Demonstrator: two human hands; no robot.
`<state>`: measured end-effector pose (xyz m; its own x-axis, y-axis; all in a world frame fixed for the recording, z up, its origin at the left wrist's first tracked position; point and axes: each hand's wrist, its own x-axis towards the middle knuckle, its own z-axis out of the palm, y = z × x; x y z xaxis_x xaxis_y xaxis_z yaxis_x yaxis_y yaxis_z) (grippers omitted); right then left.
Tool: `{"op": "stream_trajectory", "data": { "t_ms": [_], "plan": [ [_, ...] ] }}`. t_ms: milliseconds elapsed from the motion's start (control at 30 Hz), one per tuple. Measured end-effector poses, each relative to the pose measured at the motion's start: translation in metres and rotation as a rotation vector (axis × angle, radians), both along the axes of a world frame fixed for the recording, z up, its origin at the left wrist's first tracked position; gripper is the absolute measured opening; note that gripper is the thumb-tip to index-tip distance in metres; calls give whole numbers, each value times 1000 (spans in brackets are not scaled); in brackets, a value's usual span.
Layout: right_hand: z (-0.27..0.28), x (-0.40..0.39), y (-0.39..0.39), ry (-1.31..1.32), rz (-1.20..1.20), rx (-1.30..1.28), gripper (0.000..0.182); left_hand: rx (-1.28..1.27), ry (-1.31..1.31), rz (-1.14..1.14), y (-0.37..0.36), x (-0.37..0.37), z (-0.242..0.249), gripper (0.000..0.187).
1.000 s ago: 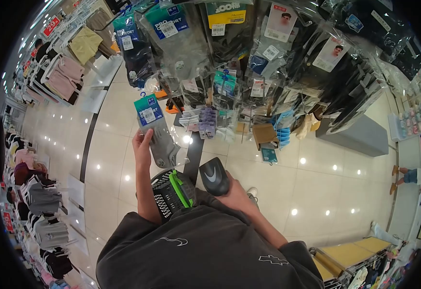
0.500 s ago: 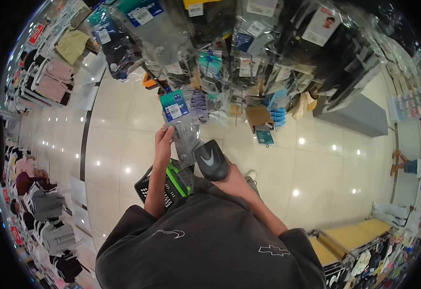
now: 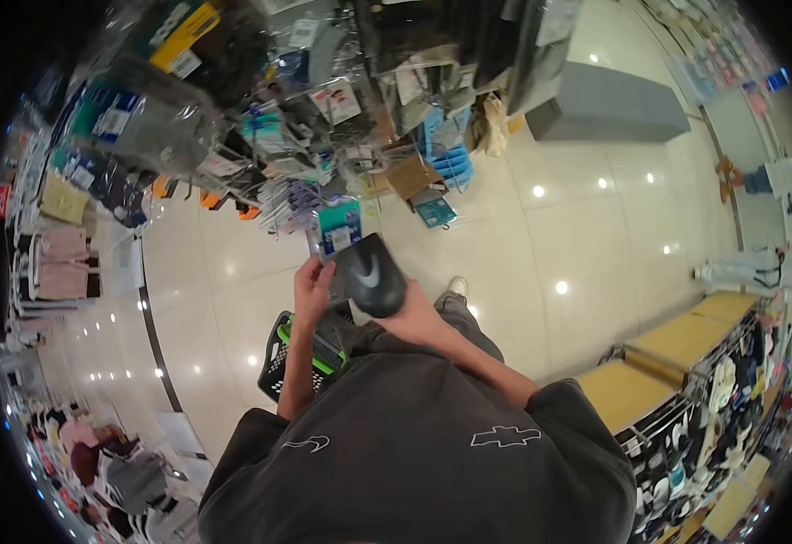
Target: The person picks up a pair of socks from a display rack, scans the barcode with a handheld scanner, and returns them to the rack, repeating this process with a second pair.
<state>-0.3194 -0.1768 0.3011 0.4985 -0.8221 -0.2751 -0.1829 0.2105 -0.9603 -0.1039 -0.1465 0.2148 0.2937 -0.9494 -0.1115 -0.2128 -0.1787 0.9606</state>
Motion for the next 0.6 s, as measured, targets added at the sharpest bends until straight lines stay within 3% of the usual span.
{"op": "stream_trajectory", "data": {
  "t_ms": [100,167,233,300,467,600],
  "plan": [
    [-32,-33,9,-8,-322,169,20,-42,-169,-111,-5,-30,3,11],
    [-46,-59,-2,-176,-428,204,15,-177,-273,-218,-11,-51,-10,13],
    [-42,-78,-11,-369,-639,282,15,-294,-332,-290,-17,-81,-1,18],
    [-41,-98,-18,-399,-804,393,20,-352,-340,-391,-25,-104,-10,27],
    [-44,-141,-32,-488,-958,582,27,-447,-442,-534,-48,-155,-24,39],
    [-57,-176,-46,-458,-940,643,26,-524,-542,-626,-68,-179,-44,43]
  ]
}}
